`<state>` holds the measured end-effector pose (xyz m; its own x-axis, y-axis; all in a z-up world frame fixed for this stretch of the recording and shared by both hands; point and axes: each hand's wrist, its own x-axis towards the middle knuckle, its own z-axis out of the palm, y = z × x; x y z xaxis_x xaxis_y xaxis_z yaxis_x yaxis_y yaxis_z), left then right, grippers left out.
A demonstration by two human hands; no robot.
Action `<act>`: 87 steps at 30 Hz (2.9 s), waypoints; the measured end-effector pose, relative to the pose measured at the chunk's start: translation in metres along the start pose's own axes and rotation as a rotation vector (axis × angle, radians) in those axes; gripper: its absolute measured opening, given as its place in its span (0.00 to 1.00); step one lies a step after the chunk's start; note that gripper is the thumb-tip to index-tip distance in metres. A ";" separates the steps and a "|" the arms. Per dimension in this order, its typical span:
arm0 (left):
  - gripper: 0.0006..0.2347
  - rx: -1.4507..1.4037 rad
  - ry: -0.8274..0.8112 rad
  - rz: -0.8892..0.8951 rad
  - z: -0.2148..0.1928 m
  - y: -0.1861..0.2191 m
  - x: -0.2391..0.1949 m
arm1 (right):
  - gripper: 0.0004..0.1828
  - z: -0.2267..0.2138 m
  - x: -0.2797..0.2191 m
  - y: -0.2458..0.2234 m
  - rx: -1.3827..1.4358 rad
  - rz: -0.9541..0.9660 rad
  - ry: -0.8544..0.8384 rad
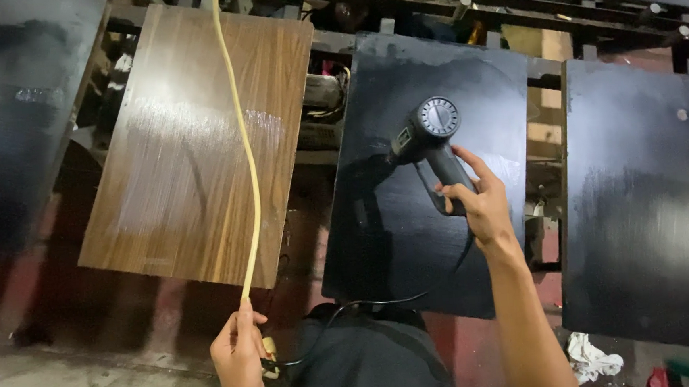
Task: Using a heat gun to dry ink or coating on printed boards laid out on a production rack.
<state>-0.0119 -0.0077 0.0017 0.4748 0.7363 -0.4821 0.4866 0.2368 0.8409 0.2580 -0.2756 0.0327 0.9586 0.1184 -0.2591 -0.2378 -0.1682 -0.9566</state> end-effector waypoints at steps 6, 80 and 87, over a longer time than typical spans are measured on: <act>0.21 -0.018 0.013 -0.055 0.001 0.001 0.000 | 0.42 -0.013 -0.012 -0.011 -0.099 0.060 0.035; 0.22 0.246 0.100 0.025 -0.259 0.084 0.301 | 0.52 0.312 -0.066 -0.029 0.126 0.055 0.128; 0.20 0.340 -0.017 -0.002 -0.258 0.099 0.313 | 0.49 0.336 -0.073 -0.018 0.167 0.039 0.107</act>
<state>-0.0042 0.4096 -0.0024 0.4842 0.7251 -0.4897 0.7029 0.0109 0.7112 0.1398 0.0474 0.0245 0.9572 0.0092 -0.2892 -0.2892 -0.0050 -0.9573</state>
